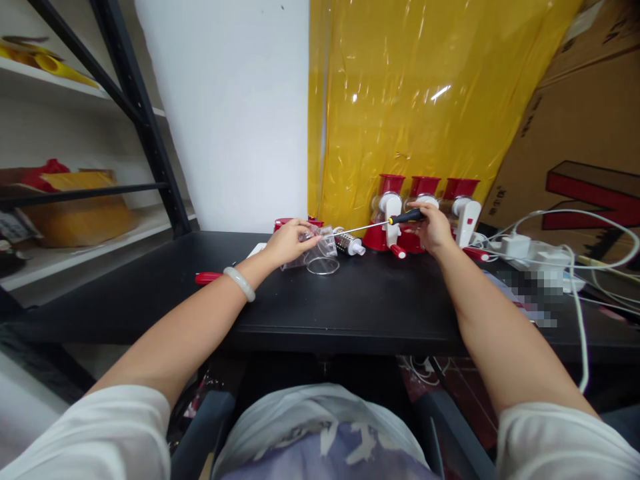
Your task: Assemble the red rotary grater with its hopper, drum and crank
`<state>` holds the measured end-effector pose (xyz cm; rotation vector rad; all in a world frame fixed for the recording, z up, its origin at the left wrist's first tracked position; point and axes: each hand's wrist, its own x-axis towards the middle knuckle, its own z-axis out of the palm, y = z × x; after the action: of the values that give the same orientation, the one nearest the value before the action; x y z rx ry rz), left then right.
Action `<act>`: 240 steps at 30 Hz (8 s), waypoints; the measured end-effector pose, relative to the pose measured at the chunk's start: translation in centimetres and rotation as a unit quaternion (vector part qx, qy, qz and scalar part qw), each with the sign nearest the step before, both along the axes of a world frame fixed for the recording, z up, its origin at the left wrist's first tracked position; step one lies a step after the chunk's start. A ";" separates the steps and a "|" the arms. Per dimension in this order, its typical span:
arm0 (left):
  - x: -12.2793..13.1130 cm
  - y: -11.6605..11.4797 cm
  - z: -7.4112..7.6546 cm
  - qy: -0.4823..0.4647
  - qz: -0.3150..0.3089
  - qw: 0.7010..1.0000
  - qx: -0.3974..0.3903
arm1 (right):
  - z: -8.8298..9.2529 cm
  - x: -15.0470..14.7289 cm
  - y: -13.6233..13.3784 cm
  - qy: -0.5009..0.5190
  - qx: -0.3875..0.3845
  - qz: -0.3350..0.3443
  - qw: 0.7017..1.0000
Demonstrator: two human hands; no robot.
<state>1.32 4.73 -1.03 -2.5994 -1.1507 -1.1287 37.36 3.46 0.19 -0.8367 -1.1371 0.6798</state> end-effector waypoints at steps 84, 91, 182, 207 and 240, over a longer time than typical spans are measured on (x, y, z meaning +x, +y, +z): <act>0.1 -0.3 0.1 0.002 0.000 1.000 0.006 | -0.5 0.3 0.4 -0.045 -0.024 -0.082 0.995; 0.1 -0.2 0.1 -0.002 0.003 1.000 0.000 | -0.4 0.3 0.5 0.025 -0.001 0.001 1.000; 0.0 -0.2 0.1 -0.004 -0.006 1.000 0.002 | -0.7 0.4 1.2 -0.037 -0.003 -0.040 0.998; 0.0 -0.3 0.1 -0.011 -0.014 1.000 -0.002 | -0.5 0.2 0.5 0.022 -0.028 0.028 0.999; 0.0 0.0 0.0 0.004 -0.006 1.000 0.000 | -0.5 0.1 0.7 -0.001 -0.012 -0.023 1.000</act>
<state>1.33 4.68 -1.03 -2.6118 -1.1337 -1.1197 37.49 4.17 -0.28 -0.8829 -1.1102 0.6557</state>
